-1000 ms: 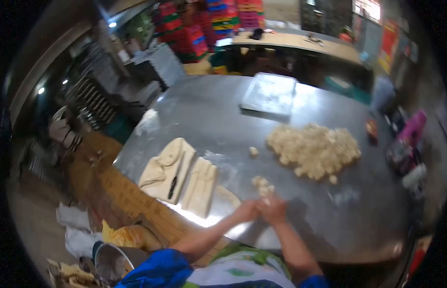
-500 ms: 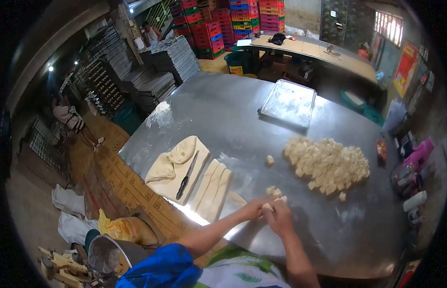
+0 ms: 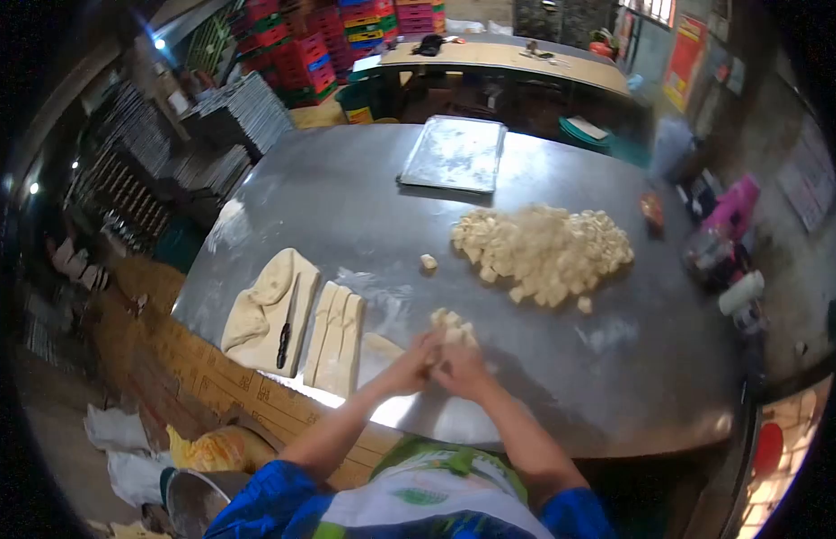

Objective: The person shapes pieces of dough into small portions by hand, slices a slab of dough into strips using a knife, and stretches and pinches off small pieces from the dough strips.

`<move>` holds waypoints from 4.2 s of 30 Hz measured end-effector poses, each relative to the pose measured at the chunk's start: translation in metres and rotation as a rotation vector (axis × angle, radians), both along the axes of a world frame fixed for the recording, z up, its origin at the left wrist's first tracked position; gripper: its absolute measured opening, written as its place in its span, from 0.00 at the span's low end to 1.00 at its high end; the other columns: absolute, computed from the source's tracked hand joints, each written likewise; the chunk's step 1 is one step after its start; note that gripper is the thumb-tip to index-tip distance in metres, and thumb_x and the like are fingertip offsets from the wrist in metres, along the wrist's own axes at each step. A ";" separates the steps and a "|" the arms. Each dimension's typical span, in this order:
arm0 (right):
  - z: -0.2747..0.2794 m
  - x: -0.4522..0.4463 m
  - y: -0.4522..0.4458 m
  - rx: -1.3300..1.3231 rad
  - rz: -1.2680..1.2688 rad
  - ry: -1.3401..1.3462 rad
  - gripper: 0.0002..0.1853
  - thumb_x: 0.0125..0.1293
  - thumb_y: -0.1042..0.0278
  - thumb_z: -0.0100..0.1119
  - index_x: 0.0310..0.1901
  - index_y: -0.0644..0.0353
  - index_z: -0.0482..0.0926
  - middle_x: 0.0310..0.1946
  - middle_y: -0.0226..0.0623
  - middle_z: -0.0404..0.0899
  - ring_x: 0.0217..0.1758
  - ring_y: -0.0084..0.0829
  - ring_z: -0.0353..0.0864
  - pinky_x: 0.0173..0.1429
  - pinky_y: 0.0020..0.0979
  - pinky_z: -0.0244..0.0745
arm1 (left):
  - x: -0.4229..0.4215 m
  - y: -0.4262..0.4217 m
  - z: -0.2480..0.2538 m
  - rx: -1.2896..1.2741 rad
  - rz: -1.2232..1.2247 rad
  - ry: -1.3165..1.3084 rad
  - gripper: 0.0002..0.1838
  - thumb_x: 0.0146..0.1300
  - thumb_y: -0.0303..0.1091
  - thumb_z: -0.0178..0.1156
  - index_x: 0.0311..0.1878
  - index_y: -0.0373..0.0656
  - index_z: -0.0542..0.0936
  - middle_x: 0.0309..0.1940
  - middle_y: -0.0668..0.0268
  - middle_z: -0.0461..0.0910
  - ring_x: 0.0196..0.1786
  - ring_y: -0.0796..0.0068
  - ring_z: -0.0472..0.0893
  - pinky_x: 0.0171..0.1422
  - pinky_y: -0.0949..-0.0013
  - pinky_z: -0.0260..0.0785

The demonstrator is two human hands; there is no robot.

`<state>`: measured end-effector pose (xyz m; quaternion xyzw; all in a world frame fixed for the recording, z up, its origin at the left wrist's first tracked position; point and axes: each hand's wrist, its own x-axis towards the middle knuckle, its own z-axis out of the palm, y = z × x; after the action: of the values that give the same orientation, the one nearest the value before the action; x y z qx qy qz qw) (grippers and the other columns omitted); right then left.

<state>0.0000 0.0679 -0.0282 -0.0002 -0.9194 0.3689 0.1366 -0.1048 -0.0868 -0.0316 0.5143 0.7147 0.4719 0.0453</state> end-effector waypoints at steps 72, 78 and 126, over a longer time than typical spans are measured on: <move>-0.010 0.028 0.018 0.252 -0.414 -0.107 0.15 0.61 0.60 0.66 0.44 0.60 0.81 0.37 0.40 0.82 0.36 0.37 0.79 0.40 0.37 0.73 | 0.024 0.001 0.020 -0.209 -0.108 -0.550 0.20 0.60 0.26 0.61 0.57 0.39 0.82 0.49 0.58 0.87 0.40 0.57 0.84 0.49 0.66 0.75; 0.046 0.009 -0.004 -0.247 -0.084 0.151 0.16 0.61 0.57 0.66 0.44 0.59 0.81 0.39 0.40 0.82 0.40 0.41 0.81 0.45 0.38 0.73 | 0.002 0.007 0.017 -0.097 -0.054 -0.279 0.21 0.60 0.24 0.60 0.59 0.39 0.81 0.44 0.60 0.87 0.37 0.56 0.83 0.49 0.69 0.74; -0.025 -0.003 0.017 0.254 -0.506 -0.551 0.12 0.60 0.59 0.67 0.40 0.57 0.81 0.34 0.37 0.81 0.31 0.40 0.79 0.39 0.39 0.73 | 0.007 -0.003 0.021 -0.143 -0.272 -0.148 0.28 0.53 0.18 0.58 0.61 0.40 0.80 0.40 0.56 0.87 0.33 0.57 0.82 0.40 0.61 0.73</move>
<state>-0.0029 0.0847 -0.0532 -0.3090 -0.9307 0.1932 -0.0299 -0.0975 -0.0900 -0.0104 0.5657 0.6649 0.4459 0.1976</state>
